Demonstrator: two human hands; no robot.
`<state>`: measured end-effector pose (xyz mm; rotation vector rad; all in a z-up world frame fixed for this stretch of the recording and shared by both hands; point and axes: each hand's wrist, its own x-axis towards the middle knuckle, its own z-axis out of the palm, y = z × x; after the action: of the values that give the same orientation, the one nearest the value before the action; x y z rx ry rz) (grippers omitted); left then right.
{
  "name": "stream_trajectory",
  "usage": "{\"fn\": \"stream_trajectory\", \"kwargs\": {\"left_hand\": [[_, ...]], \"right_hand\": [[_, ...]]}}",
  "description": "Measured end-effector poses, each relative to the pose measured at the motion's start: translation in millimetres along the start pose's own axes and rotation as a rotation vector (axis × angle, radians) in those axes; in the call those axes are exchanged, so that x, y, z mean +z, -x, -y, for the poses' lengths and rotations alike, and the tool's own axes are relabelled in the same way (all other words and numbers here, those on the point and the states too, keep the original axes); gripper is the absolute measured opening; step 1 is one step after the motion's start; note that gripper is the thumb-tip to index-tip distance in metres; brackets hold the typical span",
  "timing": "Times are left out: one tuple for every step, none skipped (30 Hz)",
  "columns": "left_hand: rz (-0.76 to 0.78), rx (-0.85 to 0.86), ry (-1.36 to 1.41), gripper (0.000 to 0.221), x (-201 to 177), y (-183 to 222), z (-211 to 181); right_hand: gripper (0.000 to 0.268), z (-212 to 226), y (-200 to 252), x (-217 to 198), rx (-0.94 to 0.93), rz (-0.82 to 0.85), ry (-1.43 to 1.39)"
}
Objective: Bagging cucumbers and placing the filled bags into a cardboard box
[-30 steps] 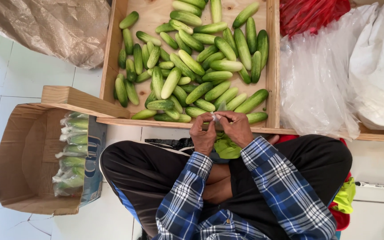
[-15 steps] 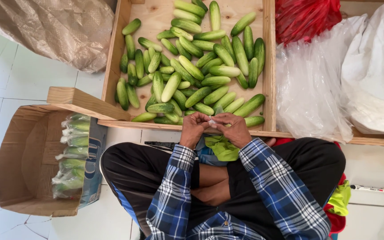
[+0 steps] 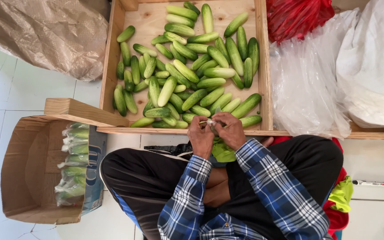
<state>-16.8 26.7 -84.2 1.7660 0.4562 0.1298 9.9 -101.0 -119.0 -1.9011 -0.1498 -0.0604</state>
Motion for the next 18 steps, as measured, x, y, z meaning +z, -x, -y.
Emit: {"fn": "stream_trajectory", "kwargs": {"left_hand": [[-0.002, -0.001, -0.001, 0.019, 0, 4, 2], [-0.017, 0.055, -0.018, 0.019, 1, 5, 2], [-0.032, 0.111, -0.034, 0.021, 1, 6, 3], [-0.03, 0.11, -0.035, 0.021, 3, 6, 4], [-0.032, 0.129, -0.052, 0.023, 5, 5, 6], [-0.039, 0.145, -0.066, 0.024, 7, 5, 8], [-0.042, 0.142, -0.065, 0.024, 9, 7, 12], [-0.057, 0.138, -0.066, 0.023, 11, 7, 14], [-0.073, 0.135, -0.068, 0.022, 13, 7, 16], [-0.075, 0.134, -0.066, 0.022, 13, 7, 15], [-0.078, 0.081, -0.055, 0.02, 13, 7, 13], [-0.079, 0.026, -0.046, 0.018, 12, 7, 13], [-0.081, 0.023, -0.044, 0.018, 15, 8, 15], [-0.11, 0.025, -0.048, 0.018, 17, 7, 17], [-0.139, 0.027, -0.051, 0.017, 20, 6, 19], [-0.14, 0.025, -0.05, 0.017, 19, 5, 19], [-0.139, 0.02, -0.042, 0.018, 19, 4, 19], [-0.14, 0.013, -0.033, 0.018, 18, 5, 20]], "right_hand": [[0.013, 2, 2, 0, 0.001, 0.002, -0.001], [0.01, 4, 2, -1, 0.043, 0.016, -0.014], [0.008, 6, 1, -1, 0.086, 0.03, -0.026], [0.008, 3, 0, -1, 0.088, 0.029, -0.026], [0.007, 0, 0, -1, 0.106, 0.026, -0.054], [0.006, -3, -1, -1, 0.123, 0.027, -0.079], [0.006, -5, 0, -2, 0.124, 0.031, -0.078], [0.006, -6, -1, -3, 0.131, 0.029, -0.088], [0.006, -7, -2, -4, 0.139, 0.027, -0.099], [0.006, -2, -2, -5, 0.137, 0.03, -0.096], [0.006, 3, -1, -6, 0.129, 0.027, -0.085], [0.006, 8, 0, -7, 0.122, 0.024, -0.074], [0.006, 13, 3, -6, 0.123, 0.027, -0.072], [0.005, 17, 4, -4, 0.094, 0.019, -0.055], [0.004, 22, 5, -2, 0.065, 0.01, -0.038], [0.004, 19, 4, -2, 0.066, 0.012, -0.037], [0.005, 17, 3, -2, 0.061, 0.02, -0.039], [0.005, 14, 3, -3, 0.058, 0.031, -0.041]]}}
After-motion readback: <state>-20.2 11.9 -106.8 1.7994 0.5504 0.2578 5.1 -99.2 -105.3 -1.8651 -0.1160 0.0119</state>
